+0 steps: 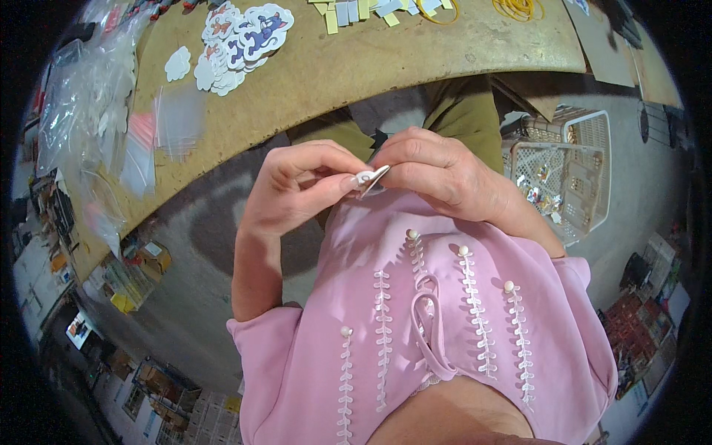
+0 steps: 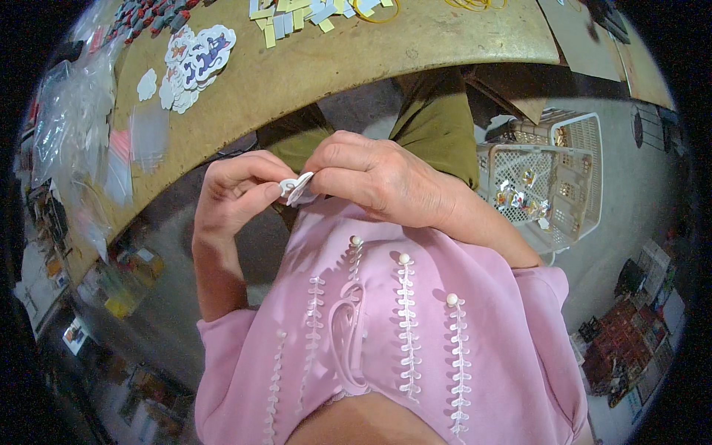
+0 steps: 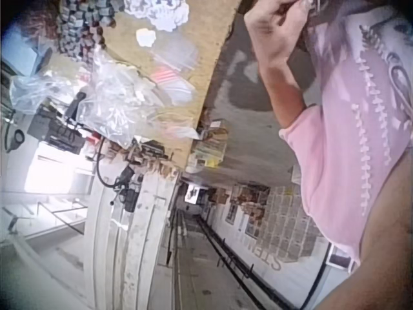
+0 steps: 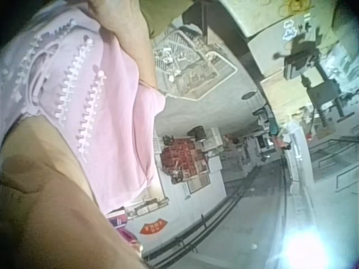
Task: The person repeatedly picks small plastic bags, inserts a rubber band, a paper cutout, and a small rectangular piece, then places the filled bags on the table. The process is repeated with different cutouts and pieces from piles on the work surface.
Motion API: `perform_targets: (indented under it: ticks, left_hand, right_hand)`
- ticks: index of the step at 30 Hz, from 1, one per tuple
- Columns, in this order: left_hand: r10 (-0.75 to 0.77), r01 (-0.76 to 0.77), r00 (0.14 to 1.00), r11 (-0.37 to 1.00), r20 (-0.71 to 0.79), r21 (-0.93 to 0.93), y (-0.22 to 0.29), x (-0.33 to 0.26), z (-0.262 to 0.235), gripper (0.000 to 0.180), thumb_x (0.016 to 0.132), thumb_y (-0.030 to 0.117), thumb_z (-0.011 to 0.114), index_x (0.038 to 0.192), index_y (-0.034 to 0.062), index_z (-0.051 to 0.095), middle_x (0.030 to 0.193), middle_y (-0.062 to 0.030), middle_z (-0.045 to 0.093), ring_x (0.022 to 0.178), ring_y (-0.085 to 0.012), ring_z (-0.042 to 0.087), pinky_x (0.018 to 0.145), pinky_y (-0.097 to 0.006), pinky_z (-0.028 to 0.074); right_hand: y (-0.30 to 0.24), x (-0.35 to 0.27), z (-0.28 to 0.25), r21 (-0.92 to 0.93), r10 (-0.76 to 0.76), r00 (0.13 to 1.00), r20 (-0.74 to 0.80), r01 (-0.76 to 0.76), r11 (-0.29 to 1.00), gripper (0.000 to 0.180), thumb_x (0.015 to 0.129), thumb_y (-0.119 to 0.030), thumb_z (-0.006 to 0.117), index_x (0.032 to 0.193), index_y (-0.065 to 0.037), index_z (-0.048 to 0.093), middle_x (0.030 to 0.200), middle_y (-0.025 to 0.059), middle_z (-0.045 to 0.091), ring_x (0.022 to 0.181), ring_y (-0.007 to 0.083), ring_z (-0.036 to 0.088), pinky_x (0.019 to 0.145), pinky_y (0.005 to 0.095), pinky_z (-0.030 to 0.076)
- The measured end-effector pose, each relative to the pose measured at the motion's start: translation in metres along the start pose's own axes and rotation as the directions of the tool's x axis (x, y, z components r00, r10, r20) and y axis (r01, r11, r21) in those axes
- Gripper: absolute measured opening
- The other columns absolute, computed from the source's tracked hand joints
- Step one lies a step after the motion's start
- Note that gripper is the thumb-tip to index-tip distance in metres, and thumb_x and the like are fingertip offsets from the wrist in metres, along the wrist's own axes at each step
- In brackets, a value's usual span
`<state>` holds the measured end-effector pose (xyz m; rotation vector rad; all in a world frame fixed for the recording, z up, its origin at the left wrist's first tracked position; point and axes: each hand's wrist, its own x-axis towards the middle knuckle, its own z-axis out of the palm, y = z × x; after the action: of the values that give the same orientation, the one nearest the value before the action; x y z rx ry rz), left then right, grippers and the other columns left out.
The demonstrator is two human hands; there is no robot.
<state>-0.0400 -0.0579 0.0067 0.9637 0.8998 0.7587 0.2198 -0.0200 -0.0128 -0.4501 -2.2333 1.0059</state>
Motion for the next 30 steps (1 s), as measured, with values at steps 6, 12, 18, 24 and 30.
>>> perform_targets:
  ticks: [6,12,18,24,30]
  left_hand:
    - [0.379,-0.157,0.908,0.704,-0.18,0.693,0.003,0.0,0.026,0.017,0.091,-0.005,0.074,0.107,0.0023,0.075,0.091,-0.0098,0.073,0.076,-0.0153,0.072,0.069,-0.028,0.058]
    - [0.708,-0.268,0.681,0.482,-0.19,0.834,-0.008,0.002,0.033,0.019,0.087,-0.005,0.078,0.1,0.0054,0.069,0.089,-0.0065,0.072,0.07,-0.0149,0.069,0.061,-0.029,0.056]
    - [0.735,-0.001,0.488,0.54,-0.471,0.842,0.009,0.004,-0.037,0.02,0.093,0.0,0.072,0.113,0.0042,0.072,0.091,-0.0069,0.073,0.068,-0.012,0.064,0.061,-0.028,0.053]
    - [0.529,-0.189,0.684,0.793,-0.502,0.579,0.024,0.004,-0.018,0.036,0.085,-0.001,0.082,0.119,0.002,0.072,0.111,-0.0067,0.075,0.093,-0.0112,0.068,0.075,-0.027,0.054]
    - [0.51,-0.315,0.819,0.784,-0.265,0.535,-0.011,0.009,0.02,0.034,0.085,-0.003,0.084,0.115,0.0064,0.07,0.1,-0.0032,0.075,0.079,-0.0081,0.066,0.07,-0.023,0.05]
  right_hand:
    - [-0.007,0.003,0.0,-0.055,0.148,0.989,-0.006,-0.149,0.987,0.024,0.08,0.007,0.074,0.103,-0.001,0.071,0.112,0.0141,0.068,0.101,0.031,0.071,0.084,0.0385,0.059]
    - [-0.009,0.013,0.004,0.041,0.225,0.972,-0.071,-0.223,0.974,0.027,0.084,0.012,0.073,0.107,-0.001,0.07,0.112,0.0152,0.066,0.098,0.0308,0.07,0.081,0.0367,0.058]
    - [-0.009,0.01,0.0,-0.048,0.191,0.977,-0.09,-0.196,0.979,0.035,0.078,0.01,0.072,0.111,-0.002,0.069,0.11,0.0138,0.066,0.099,0.0343,0.068,0.08,0.0399,0.058]
    - [-0.008,0.008,-0.003,-0.068,0.171,0.977,-0.13,-0.181,0.981,0.033,0.077,0.009,0.072,0.108,-0.002,0.068,0.109,0.0138,0.066,0.098,0.0332,0.069,0.078,0.0394,0.059]
    - [-0.009,0.016,-0.006,-0.094,0.086,0.99,-0.111,-0.096,0.991,0.029,0.08,0.011,0.073,0.107,0.002,0.07,0.112,0.0168,0.067,0.098,0.0319,0.07,0.079,0.0374,0.059]
